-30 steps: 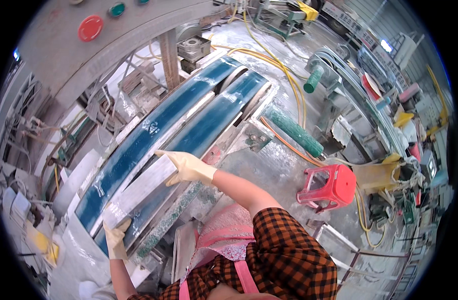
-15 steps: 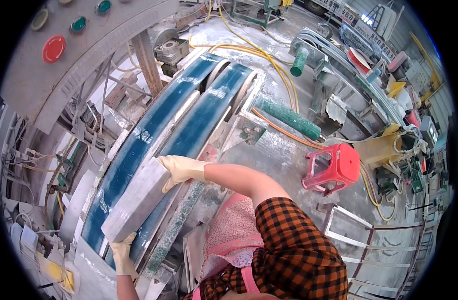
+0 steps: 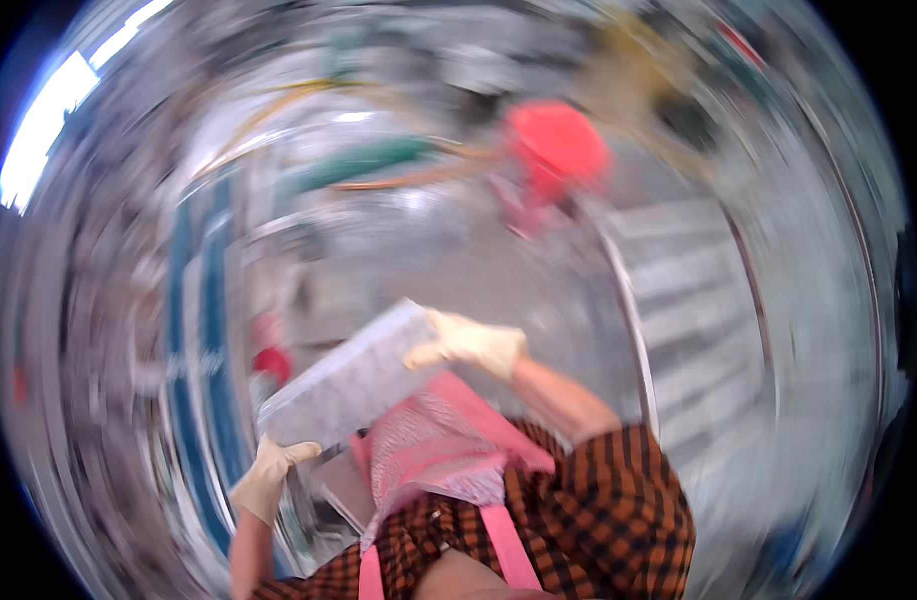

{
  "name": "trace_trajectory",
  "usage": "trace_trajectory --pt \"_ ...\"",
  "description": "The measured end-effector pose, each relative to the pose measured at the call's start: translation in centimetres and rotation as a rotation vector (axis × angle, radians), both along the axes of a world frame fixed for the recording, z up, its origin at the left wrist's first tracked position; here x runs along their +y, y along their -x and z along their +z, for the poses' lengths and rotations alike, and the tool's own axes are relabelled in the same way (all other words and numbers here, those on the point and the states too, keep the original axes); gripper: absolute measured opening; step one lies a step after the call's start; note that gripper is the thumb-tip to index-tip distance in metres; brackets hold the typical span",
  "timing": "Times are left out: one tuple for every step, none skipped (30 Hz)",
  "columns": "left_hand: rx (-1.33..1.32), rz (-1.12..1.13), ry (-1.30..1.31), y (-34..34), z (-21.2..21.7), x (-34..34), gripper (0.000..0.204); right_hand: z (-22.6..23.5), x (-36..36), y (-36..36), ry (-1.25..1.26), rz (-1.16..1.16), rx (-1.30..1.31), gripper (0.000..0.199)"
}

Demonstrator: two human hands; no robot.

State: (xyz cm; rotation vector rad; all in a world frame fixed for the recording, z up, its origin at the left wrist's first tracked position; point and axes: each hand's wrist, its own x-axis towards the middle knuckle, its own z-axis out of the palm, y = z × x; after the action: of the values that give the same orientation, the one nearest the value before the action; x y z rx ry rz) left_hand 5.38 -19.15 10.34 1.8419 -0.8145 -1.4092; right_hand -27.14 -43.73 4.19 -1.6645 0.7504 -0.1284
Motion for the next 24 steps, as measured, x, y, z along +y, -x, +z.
trace_trajectory --pt "0.028 -0.082 0.008 2.2 -2.3 -2.2 0.087 -1.1 0.6 4.1 0.13 -0.144 0.188 0.098" --pt "0.04 -0.17 -0.044 2.9 -6.4 -3.5 0.085 0.4 2.2 9.4 0.014 -0.235 0.192 0.101" --pt "0.059 -0.325 -0.025 6.2 -6.5 -7.6 0.085 2.7 3.1 14.1 -0.06 -0.325 0.172 0.104" --pt "0.079 -0.46 -0.009 10.6 -5.9 -10.6 0.084 2.3 5.2 19.2 -0.102 -0.464 0.175 0.106" --pt "0.09 -0.554 0.024 14.6 -4.7 -12.4 0.084 2.5 7.3 23.4 -0.122 -0.563 0.162 0.107" --pt "0.105 -0.681 -0.027 18.9 -3.9 -14.3 0.084 2.6 9.9 27.5 -0.143 -0.653 0.146 0.109" --pt "0.104 -0.788 -0.064 23.6 -2.6 -16.1 0.084 3.2 13.1 31.5 -0.162 -0.773 0.127 0.111" --pt "0.107 -0.866 -0.091 28.1 -1.7 -18.1 0.084 3.9 15.7 35.1 -0.17 -0.864 0.113 0.114" --pt "0.106 -0.939 -0.118 32.4 -0.9 -19.7 0.084 4.4 18.6 38.0 -0.178 -0.951 0.099 0.116" --pt "0.049 -1.106 -0.086 35.8 -2.1 -22.2 0.085 4.2 20.6 40.4 -0.186 -1.094 0.19 0.117" --pt "0.005 -1.273 -0.059 38.7 -4.2 -24.4 0.085 4.4 23.1 42.1 -0.208 -1.235 0.296 0.118" --pt "0.013 -1.376 -0.005 41.0 -7.1 -25.4 0.087 2.6 25.9 42.5 -0.228 -1.336 0.297 0.121" --pt "0.047 -1.425 0.04 43.4 -7.9 -25.4 0.089 3.3 27.5 44.2 -0.25 -1.383 0.327 0.123" --pt "0.035 -1.492 0.009 47.0 -7.8 -25.7 0.091 2.5 29.9 45.4 -0.215 -1.491 0.291 0.12" --pt "0.034 -1.556 -0.015 51.4 -7.9 -25.4 0.092 2.7 32.4 46.6 -0.188 -1.584 0.218 0.111" --pt "0.024 -1.62 -0.033 55.5 -7.4 -24.9 0.094 3.0 34.7 47.6 -0.151 -1.674 0.136 0.103" --pt "0.077 -1.673 -0.018 59.4 -6.3 -23.9 0.093 3.3 36.7 48.5 -0.107 -1.761 0.056 0.095" --pt "0.119 -1.719 -0.005 62.6 -4.8 -22.6 0.092 3.1 38.3 49.0 -0.099 -1.846 0.033 0.088" --pt "0.154 -1.765 -0.009 64.2 -3.4 -22.2 0.091 2.7 39.7 47.9 -0.106 -1.932 0.001 0.08" --pt "0.144 -1.835 -0.038 67.5 -2.7 -21.5 0.09 2.9 41.5 48.7 -0.108 -2.013 -0.007 0.074" --pt "0.118 -1.901 -0.073 70.0 -2.6 -21.0 0.089 2.9 42.3 48.7 -0.125 -2.075 -0.02 0.071" --pt "0.092 -1.962 -0.109 71.8 -2.7 -20.6 0.089 3.1 43.0 48.9 -0.141 -2.134 -0.031 0.068" --pt "0.098 -2.001 -0.127 73.7 -3.1 -20.3 0.088 3.4 43.8 49.5 -0.15 -2.2 -0.036 0.066" --pt "0.104 -2.036 -0.145 75.5 -3.6 -20.2 0.088 3.7 44.2 50.0 -0.056 -2.151 -0.089 0.066"
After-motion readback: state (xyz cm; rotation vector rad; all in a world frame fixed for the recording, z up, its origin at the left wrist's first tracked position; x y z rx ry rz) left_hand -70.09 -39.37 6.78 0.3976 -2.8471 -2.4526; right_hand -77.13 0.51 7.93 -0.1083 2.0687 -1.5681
